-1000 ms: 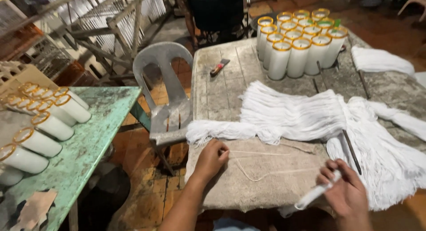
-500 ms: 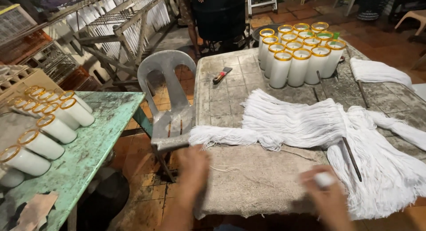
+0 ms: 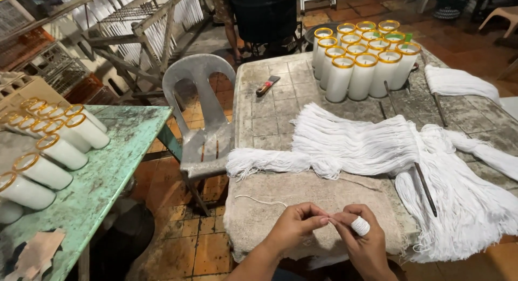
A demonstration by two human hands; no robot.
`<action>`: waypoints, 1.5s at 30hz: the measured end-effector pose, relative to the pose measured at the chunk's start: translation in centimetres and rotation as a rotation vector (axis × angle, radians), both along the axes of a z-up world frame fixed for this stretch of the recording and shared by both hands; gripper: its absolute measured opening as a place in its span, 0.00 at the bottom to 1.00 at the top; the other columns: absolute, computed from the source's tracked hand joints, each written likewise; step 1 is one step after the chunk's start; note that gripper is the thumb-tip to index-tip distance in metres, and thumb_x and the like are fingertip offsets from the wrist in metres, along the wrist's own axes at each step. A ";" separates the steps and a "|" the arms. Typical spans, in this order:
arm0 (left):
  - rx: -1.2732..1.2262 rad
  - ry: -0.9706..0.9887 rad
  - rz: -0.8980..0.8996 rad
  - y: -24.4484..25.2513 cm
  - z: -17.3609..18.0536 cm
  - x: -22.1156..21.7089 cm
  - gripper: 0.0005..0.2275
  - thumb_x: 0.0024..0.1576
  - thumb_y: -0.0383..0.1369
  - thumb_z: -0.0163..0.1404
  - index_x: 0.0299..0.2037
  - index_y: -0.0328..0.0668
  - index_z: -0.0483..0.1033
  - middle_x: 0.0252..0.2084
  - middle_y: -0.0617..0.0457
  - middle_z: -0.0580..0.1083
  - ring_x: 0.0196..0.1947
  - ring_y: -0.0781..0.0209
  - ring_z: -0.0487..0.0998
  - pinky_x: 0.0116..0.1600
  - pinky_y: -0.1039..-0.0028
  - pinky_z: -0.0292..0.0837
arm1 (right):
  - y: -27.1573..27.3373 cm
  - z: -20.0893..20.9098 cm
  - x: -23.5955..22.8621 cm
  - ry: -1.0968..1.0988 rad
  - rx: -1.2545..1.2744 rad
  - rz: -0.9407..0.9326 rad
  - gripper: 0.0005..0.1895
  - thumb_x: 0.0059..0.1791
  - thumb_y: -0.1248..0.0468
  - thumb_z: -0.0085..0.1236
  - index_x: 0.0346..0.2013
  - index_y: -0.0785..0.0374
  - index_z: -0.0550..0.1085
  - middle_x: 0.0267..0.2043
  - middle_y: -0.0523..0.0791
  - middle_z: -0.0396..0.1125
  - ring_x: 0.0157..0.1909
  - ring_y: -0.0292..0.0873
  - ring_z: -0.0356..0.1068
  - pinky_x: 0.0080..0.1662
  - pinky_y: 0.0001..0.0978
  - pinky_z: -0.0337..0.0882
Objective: Wrapping cotton string around a padded board to prepare multiple candle wicks of uniform length.
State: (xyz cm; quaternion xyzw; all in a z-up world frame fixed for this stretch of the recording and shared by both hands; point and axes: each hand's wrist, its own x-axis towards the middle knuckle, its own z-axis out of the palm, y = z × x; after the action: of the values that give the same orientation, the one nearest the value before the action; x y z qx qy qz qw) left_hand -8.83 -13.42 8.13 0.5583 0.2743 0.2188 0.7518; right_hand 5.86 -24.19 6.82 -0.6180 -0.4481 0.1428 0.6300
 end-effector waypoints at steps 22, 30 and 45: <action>0.789 -0.161 0.336 -1.3 4.1 0.2 0.03 0.56 0.25 0.60 0.39 0.39 0.83 0.39 0.54 0.63 0.37 0.63 0.67 0.42 0.77 0.66 | -0.1 2.3 -0.5 0.195 0.042 0.214 0.03 0.52 0.66 0.55 0.36 0.62 0.76 0.37 0.44 0.69 0.37 0.39 0.68 0.38 0.30 0.73; 0.473 -0.065 0.102 -0.9 4.1 0.0 0.03 0.56 0.32 0.59 0.38 0.47 0.81 0.43 0.55 0.62 0.42 0.63 0.67 0.47 0.76 0.68 | 0.5 2.3 -0.8 0.184 0.066 0.175 0.04 0.53 0.63 0.54 0.36 0.61 0.73 0.34 0.44 0.65 0.28 0.36 0.67 0.22 0.24 0.78; 0.266 -0.155 0.090 -0.8 2.5 0.3 0.04 0.56 0.33 0.61 0.38 0.48 0.81 0.34 0.57 0.72 0.30 0.68 0.66 0.40 0.78 0.64 | 0.6 1.2 1.2 0.902 0.102 0.449 0.16 0.56 0.51 0.46 0.36 0.60 0.71 0.45 0.49 0.62 0.48 0.49 0.63 0.43 0.48 0.76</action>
State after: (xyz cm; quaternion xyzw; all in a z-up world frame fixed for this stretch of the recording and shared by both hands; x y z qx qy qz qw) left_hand -8.49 -14.26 10.61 0.6214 0.2090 0.3292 0.6796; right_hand 7.10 -23.63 8.04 -0.3515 -0.2596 0.5056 0.7439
